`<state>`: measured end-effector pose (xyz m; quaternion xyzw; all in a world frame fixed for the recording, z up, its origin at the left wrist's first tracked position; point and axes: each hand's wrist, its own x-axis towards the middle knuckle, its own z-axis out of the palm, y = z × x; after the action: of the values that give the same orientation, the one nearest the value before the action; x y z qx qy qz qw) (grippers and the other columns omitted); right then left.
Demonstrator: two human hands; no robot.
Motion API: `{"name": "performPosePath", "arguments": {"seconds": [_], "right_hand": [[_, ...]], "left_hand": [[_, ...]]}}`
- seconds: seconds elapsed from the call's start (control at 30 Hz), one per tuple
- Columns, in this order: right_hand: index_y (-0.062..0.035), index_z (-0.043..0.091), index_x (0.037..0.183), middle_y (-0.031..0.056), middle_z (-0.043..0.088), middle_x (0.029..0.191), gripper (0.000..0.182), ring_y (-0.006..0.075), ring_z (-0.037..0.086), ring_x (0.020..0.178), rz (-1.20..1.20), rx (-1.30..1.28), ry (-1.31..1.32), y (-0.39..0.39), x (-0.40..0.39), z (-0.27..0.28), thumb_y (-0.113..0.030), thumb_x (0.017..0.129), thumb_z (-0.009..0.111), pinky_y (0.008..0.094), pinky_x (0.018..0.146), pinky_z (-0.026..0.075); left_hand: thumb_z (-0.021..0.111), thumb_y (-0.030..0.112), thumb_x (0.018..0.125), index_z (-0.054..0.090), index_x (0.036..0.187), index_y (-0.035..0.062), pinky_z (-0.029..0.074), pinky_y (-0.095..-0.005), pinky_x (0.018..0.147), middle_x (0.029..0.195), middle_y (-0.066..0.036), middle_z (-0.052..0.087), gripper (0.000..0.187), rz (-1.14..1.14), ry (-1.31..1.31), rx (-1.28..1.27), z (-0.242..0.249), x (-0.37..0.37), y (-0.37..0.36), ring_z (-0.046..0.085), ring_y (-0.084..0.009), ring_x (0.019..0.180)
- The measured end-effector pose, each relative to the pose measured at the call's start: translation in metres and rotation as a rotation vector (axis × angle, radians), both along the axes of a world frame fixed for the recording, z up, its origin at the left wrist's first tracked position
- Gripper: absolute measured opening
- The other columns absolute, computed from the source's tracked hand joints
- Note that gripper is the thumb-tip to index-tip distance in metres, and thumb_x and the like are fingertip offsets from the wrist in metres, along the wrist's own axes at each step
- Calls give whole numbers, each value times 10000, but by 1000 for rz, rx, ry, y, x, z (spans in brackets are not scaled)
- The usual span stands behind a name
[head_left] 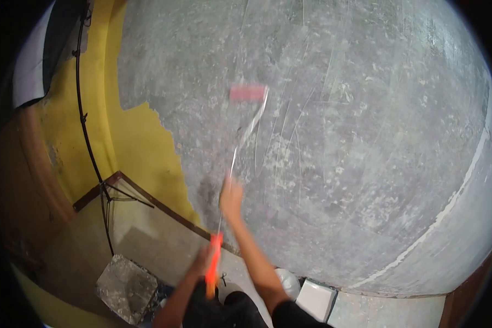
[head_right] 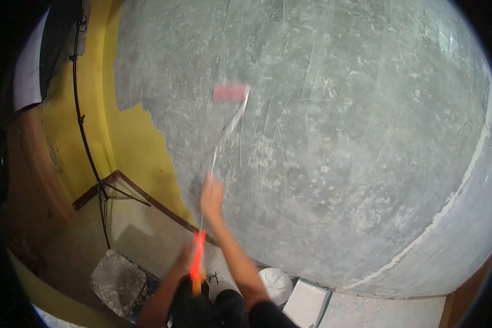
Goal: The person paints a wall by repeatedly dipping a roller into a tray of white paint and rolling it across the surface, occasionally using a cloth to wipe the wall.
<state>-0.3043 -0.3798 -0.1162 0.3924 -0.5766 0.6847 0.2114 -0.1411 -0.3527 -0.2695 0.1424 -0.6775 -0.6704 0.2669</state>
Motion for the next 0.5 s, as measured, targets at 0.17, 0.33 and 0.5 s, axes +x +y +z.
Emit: {"name": "performPosePath", "arguments": {"seconds": [0.17,0.33,0.5], "right_hand": [[64,420,642,195,385,549,542,232,355,509,14,-150,143,-60,-69,243,-329,1014,405,452,503,276],[-13,383,595,20,337,523,543,130,320,501,98,-86,55,-51,-64,95,-345,1024,395,377,462,271],[-67,424,690,1,306,535,380,120,385,458,347,84,-595,41,41,-183,-272,1009,436,348,422,299]], "left_hand": [[525,579,920,485,726,117,416,-296,457,603,-3,487,503,-181,183,71,247,-88,-84,499,-117,502],[511,560,937,478,776,131,403,-292,434,616,2,485,460,-158,151,80,103,-60,-64,493,-126,491],[528,429,962,571,742,80,425,-303,511,589,1,517,415,-196,-279,327,-131,91,32,525,-108,554]]}}
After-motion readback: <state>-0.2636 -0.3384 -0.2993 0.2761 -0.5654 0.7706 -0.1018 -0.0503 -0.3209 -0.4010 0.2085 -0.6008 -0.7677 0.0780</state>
